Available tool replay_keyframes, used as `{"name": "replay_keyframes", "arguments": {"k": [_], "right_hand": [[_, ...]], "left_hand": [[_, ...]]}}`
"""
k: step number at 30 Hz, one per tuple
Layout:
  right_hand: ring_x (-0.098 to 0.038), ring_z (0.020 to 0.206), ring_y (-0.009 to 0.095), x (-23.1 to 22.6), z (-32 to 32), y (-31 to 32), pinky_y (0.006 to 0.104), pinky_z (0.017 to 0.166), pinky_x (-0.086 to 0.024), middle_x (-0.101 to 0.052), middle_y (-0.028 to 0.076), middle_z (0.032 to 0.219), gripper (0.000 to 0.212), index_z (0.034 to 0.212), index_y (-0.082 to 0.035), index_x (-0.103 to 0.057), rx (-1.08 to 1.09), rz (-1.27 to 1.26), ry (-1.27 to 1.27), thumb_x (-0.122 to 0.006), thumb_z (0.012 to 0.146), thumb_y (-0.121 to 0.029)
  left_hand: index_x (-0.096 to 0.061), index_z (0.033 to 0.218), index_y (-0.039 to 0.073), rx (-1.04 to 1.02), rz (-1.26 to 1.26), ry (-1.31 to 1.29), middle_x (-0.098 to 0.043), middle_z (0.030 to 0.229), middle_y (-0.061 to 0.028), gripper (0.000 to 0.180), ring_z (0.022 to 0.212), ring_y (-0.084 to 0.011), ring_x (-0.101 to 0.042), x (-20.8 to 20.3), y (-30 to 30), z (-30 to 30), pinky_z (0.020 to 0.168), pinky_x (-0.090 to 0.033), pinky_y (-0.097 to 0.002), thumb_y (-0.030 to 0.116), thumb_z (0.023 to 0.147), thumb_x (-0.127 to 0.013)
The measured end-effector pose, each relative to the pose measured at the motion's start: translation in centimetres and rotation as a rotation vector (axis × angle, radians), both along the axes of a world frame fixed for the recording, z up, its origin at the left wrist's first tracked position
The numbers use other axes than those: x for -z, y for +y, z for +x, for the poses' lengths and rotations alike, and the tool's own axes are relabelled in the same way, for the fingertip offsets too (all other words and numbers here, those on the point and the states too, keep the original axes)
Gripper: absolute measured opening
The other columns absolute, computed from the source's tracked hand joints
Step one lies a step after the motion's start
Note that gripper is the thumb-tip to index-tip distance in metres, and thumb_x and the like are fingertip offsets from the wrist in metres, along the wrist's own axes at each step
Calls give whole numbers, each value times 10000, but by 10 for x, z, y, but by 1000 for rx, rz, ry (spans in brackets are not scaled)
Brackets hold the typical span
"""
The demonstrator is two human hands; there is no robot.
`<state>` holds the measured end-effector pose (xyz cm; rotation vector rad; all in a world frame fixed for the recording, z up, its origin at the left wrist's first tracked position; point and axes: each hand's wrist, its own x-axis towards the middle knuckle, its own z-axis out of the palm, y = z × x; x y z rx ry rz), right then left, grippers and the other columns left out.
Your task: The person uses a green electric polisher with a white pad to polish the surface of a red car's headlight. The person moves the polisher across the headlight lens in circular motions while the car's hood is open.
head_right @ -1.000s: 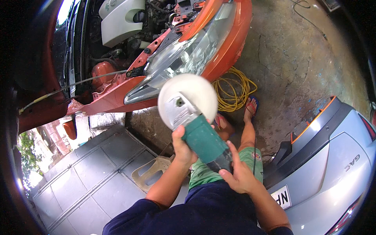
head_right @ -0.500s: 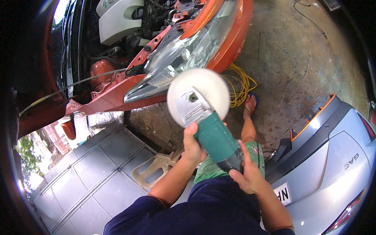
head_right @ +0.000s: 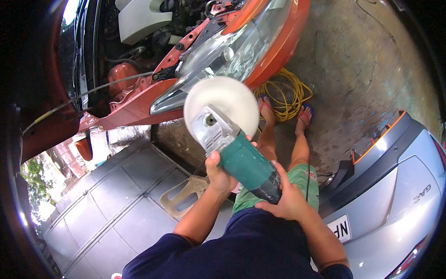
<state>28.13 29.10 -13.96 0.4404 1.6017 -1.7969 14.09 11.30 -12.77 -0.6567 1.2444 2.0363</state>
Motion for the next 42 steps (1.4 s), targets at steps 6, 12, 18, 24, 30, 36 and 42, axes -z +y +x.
{"name": "replay_keyframes", "arguments": {"k": [6,12,18,24,30,36,42], "right_hand": [[-617,1373,341,29,25,20,435,1157,-467,-615,243,1475,1274,1699,-65,-197,214,82,75,-1008,739,-275],[-551,1427,293,64,26,38,429,1207,-412,-567,198,1527,1233,1686,-30,-210,346,132,147,-990,743,-187],[-577,1395,293,90,26,20,427,1184,-431,-591,196,1495,1152,1668,-26,-266,419,12,101,-955,754,-158],[-594,1385,290,88,29,-3,416,1163,-451,-601,204,1486,1144,1667,-45,-262,324,5,125,-952,764,-177],[-685,1267,402,81,22,-32,443,1076,-525,-677,260,1349,1162,1688,-115,-219,219,-50,182,-935,778,-211],[-738,926,530,62,2,-45,536,852,-595,-755,289,977,1143,1687,-146,-205,37,-30,175,-899,784,-246],[-741,964,515,35,8,-16,508,856,-587,-757,292,996,1146,1696,-145,-176,-1,7,97,-885,801,-231]], "left_hand": [[-509,1485,-27,146,7,63,-667,1354,-210,997,1221,-327,-695,65,21,10,1041,-589,-472,663,818,-778],[-458,1485,21,133,60,92,-646,1332,-115,863,1222,-219,-640,82,70,-10,1062,-519,-398,417,846,-881],[-404,1491,31,159,-39,129,-633,1327,-124,924,1203,-218,-643,79,70,-20,1058,-516,-398,368,808,-928],[-438,1466,11,148,-97,150,-660,1291,-119,872,1166,-209,-667,74,29,-5,1017,-543,-384,313,807,-922],[-506,1495,-5,137,-105,108,-651,1398,-201,944,1278,-352,-669,52,-18,5,1071,-580,-505,493,789,-887],[-464,1537,1,65,-186,129,-615,1435,-195,1101,1334,-362,-630,25,-49,5,1086,-566,-504,721,770,-789],[-481,1515,-18,41,-83,43,-612,1428,-191,1041,1334,-355,-627,23,-28,13,1088,-564,-495,686,805,-769]]}}
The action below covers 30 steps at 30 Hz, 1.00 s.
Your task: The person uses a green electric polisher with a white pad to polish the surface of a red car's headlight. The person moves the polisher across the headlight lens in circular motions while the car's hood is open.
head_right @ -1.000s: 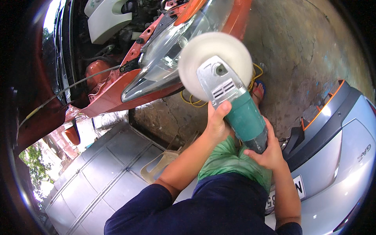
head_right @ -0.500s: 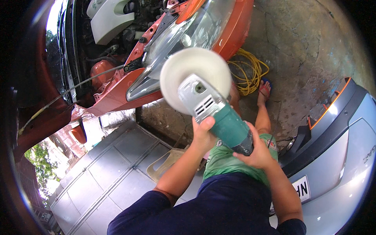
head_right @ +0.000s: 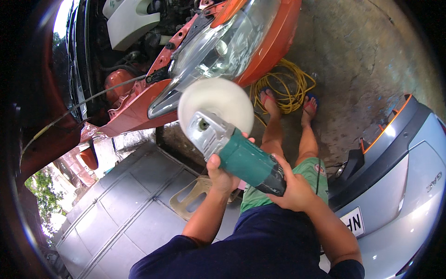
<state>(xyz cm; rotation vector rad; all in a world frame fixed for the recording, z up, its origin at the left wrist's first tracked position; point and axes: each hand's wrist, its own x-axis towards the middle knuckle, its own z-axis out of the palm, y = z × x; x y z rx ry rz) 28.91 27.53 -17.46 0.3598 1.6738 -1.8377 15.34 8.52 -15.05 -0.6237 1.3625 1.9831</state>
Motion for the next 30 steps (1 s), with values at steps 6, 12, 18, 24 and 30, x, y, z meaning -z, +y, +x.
{"name": "replay_keyframes", "arguments": {"k": [6,12,18,24,30], "right_hand": [[-733,1154,443,-16,13,36,467,1001,-566,-728,288,1234,1181,1698,-116,-195,49,128,-9,-923,771,-193],[-670,1308,349,-25,14,53,436,1120,-511,-646,249,1428,1185,1691,-64,-210,180,120,-109,-929,750,-92],[-654,1323,291,-36,9,63,403,1145,-481,-656,209,1427,1167,1691,-58,-212,221,100,-140,-917,761,-69],[-701,1250,359,-30,11,54,424,1085,-520,-701,270,1289,1189,1699,-87,-175,141,84,-10,-920,773,-121],[-735,1002,538,-33,-2,32,476,912,-581,-739,317,1013,1172,1712,-176,-140,-38,-39,-109,-895,817,-245]], "left_hand": [[-516,1481,-41,53,55,-39,-633,1397,-185,975,1289,-326,-652,18,37,11,1064,-574,-473,653,839,-754],[-563,1421,-42,62,42,-13,-702,1271,-180,851,1144,-296,-720,33,69,6,996,-602,-448,571,870,-773],[-571,1386,7,-23,138,-55,-686,1224,-88,629,1118,-192,-664,23,87,-3,1005,-537,-367,368,923,-796],[-565,1409,-23,6,10,-62,-694,1258,-157,802,1148,-261,-697,23,59,4,1002,-575,-419,568,893,-729],[-547,1444,-46,1,-64,-84,-668,1332,-202,980,1226,-324,-683,-20,32,0,1042,-577,-466,731,862,-679]]}}
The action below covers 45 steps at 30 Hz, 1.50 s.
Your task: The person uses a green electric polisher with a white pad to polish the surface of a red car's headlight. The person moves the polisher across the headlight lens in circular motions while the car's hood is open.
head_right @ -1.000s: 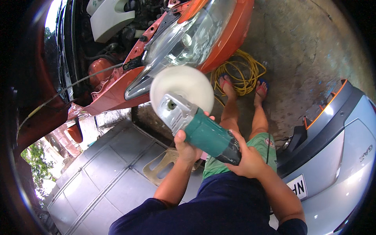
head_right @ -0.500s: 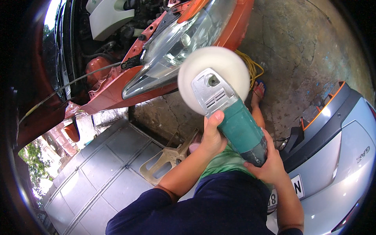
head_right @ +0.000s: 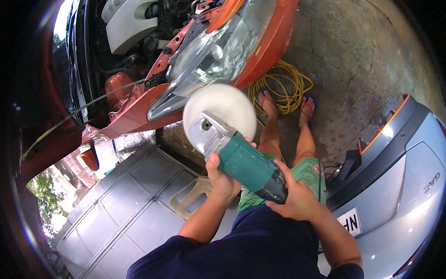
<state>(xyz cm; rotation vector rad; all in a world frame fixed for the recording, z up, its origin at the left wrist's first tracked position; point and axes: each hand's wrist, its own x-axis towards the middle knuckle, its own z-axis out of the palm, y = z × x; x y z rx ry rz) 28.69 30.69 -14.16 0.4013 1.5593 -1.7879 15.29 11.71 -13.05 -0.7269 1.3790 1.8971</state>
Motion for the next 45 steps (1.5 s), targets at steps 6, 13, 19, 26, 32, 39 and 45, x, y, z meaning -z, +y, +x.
{"name": "replay_keyframes", "arguments": {"k": [6,13,19,26,32,39,45], "right_hand": [[-741,1063,491,-3,0,10,452,953,-575,-733,298,1103,1192,1711,-138,-135,41,17,-13,-905,804,-213],[-598,1369,287,29,23,35,406,1148,-473,-594,226,1470,1163,1681,-39,-228,280,133,23,-922,749,-91],[-586,1383,303,48,30,24,410,1158,-456,-598,211,1471,1139,1676,-30,-230,342,115,55,-907,762,-99],[-733,1110,475,58,22,-13,474,981,-565,-730,294,1154,1136,1701,-163,-198,154,-4,132,-882,794,-169],[-736,920,523,59,9,-26,523,835,-585,-744,289,962,1137,1697,-203,-212,3,33,62,-879,775,-209],[-717,1221,361,67,25,7,409,1036,-546,-707,235,1302,1132,1689,-116,-250,224,185,153,-885,752,-82],[-645,1333,294,77,27,14,409,1148,-468,-654,209,1422,1107,1670,-40,-259,409,164,79,-889,761,-72]], "left_hand": [[-545,1456,-40,62,-11,1,-654,1373,-192,1029,1280,-335,-657,10,7,1,1061,-565,-473,780,850,-675],[-521,1439,1,56,111,69,-666,1282,-128,768,1162,-230,-663,57,64,-5,1008,-547,-393,476,898,-788],[-521,1431,12,99,100,83,-664,1277,-103,738,1151,-205,-657,64,65,-11,1000,-540,-376,419,892,-820],[-520,1485,-5,130,-18,49,-638,1403,-150,987,1321,-317,-630,41,-7,4,1107,-535,-474,620,781,-817],[-472,1536,2,56,25,44,-592,1466,-158,1066,1379,-330,-591,30,-29,5,1143,-517,-493,634,758,-833],[-503,1500,-8,135,121,96,-640,1423,-180,965,1309,-322,-646,75,20,1,1109,-544,-468,516,782,-879],[-570,1380,18,115,149,123,-696,1207,-61,734,1101,-183,-681,88,61,-13,1009,-533,-362,353,823,-911]]}}
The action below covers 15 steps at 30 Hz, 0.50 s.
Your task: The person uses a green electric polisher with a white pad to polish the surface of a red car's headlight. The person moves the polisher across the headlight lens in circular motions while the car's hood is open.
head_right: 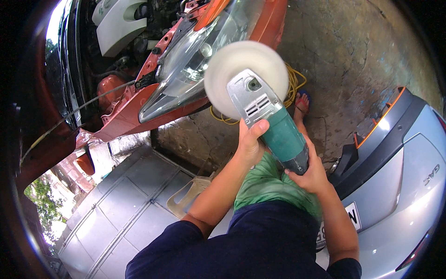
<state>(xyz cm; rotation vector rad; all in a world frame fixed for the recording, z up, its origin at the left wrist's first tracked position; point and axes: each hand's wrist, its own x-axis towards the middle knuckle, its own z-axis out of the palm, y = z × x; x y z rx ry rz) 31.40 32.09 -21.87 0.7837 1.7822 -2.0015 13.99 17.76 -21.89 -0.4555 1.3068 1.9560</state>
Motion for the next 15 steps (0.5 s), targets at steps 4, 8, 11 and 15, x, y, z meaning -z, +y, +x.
{"name": "replay_keyframes", "arguments": {"k": [4,8,11,15], "right_hand": [[-641,1340,303,1,-1,-8,403,1145,-470,-641,216,1437,1108,1677,-55,-251,-64,-35,45,-885,769,-77],[-719,1203,432,-3,-1,-24,439,1027,-555,-722,260,1266,1133,1702,-165,-222,-235,43,87,-878,778,-135],[-744,1063,489,-2,-3,-45,493,930,-594,-755,273,1116,1136,1703,-205,-211,-285,-82,60,-873,780,-175],[-725,930,542,-10,-21,-65,574,858,-593,-749,307,990,1148,1700,-214,-194,-428,-39,47,-866,770,-205]], "left_hand": [[-573,1403,-7,60,-23,22,-694,1278,-115,784,1185,-231,-675,-3,-23,1,1020,-550,-398,408,818,-890],[-521,1478,5,34,-17,-11,-651,1398,-162,895,1307,-292,-645,-19,-61,10,1086,-560,-460,442,793,-896],[-482,1532,30,-25,-34,-86,-618,1449,-170,1018,1357,-339,-615,-41,-89,14,1134,-539,-507,519,739,-891],[-479,1538,23,-97,-23,-55,-602,1474,-179,1039,1372,-358,-606,-52,-121,12,1142,-532,-521,538,737,-894]]}}
